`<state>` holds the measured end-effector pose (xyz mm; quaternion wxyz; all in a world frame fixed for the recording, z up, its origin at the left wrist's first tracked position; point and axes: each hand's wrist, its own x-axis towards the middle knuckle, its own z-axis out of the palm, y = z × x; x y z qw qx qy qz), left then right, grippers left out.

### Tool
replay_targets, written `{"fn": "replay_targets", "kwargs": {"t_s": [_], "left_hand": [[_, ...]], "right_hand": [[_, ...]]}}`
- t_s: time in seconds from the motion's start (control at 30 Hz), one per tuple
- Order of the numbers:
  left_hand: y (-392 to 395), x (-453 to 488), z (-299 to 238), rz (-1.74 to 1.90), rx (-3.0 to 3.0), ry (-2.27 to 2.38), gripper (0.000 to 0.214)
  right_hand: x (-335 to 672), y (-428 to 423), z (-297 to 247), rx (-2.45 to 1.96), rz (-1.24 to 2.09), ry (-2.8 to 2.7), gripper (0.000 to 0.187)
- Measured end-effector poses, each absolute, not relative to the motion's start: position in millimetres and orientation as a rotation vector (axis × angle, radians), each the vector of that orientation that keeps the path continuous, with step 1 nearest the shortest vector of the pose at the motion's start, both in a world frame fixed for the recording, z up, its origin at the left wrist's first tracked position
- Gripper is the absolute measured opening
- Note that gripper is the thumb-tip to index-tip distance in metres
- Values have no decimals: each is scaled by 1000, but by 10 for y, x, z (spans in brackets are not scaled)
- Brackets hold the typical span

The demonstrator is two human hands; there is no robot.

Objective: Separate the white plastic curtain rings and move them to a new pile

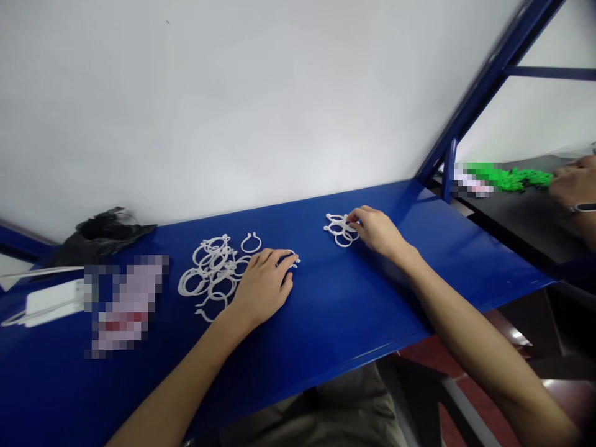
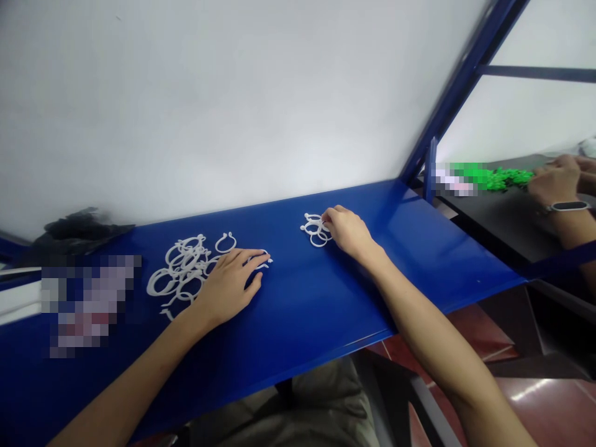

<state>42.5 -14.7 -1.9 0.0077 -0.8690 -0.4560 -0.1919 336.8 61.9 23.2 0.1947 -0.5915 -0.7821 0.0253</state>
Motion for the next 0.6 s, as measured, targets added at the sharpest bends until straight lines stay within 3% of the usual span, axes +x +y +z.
{"fn": "replay_targets", "kwargs": {"t_s": [0.13,0.37,0.6], "left_hand": [[-132,416,-23,-638,-2693,-1424,25],[-137,412,-28,-629,-2717,-1373,36],[-118,425,-19,-660,-2657,-1345,24]], "right_hand": [[3350,596,236,-1642,78,-2194,14],[3222,490,307,-1557,-56,-2147,17],[2921,279,260,-1157,77,-2324,18]]}}
